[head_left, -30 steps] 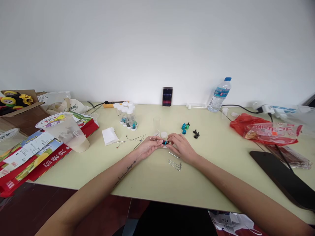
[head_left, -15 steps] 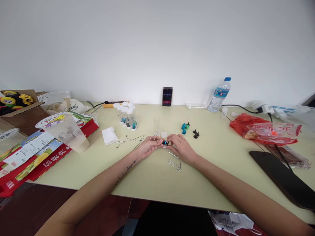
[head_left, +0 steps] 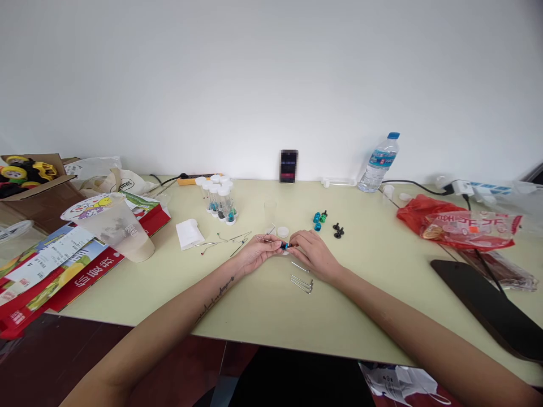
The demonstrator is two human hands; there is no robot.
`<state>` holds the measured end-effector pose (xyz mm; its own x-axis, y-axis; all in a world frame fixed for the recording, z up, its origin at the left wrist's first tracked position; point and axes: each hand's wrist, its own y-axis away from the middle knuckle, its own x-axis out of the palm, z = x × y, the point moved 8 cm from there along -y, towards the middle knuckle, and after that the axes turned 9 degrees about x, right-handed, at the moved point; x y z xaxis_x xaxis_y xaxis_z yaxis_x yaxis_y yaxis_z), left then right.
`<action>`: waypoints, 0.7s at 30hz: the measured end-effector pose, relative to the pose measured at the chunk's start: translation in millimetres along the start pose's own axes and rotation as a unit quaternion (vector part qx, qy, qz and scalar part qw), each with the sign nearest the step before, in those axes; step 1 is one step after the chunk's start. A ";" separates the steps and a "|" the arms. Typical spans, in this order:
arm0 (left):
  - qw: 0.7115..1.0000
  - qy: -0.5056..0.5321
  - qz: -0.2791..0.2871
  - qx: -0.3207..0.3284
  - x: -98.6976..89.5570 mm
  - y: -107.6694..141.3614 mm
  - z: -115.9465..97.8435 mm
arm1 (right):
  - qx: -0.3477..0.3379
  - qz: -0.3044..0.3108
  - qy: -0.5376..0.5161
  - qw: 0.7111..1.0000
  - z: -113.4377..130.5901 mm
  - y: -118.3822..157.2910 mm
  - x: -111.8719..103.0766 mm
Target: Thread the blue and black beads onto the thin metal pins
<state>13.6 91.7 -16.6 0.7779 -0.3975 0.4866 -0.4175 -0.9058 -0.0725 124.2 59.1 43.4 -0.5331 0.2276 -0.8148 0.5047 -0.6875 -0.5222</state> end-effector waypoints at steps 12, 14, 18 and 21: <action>1.000 0.006 0.006 0.001 -0.3 -0.2 -0.3 | 0.005 0.012 0.010 1.000 0.2 -0.5 1.7; 1.000 0.004 0.009 0.002 0.4 -0.1 -0.2 | 0.011 0.016 0.015 1.000 -0.7 -0.5 1.5; 1.000 0.003 0.009 0.010 1.3 -0.1 -1.5 | 0.020 -0.002 -0.001 1.000 -2.2 0.1 -3.4; 1.000 0.008 0.003 0.008 1.0 -0.3 -1.3 | 0.006 0.000 -0.014 1.000 0.6 0.7 -4.1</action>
<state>13.9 91.8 -14.9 0.7677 -0.4010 0.4999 -0.4144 -0.9056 -0.0901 126.3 57.2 46.5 -0.5521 0.2090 -0.8072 0.4960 -0.6958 -0.5194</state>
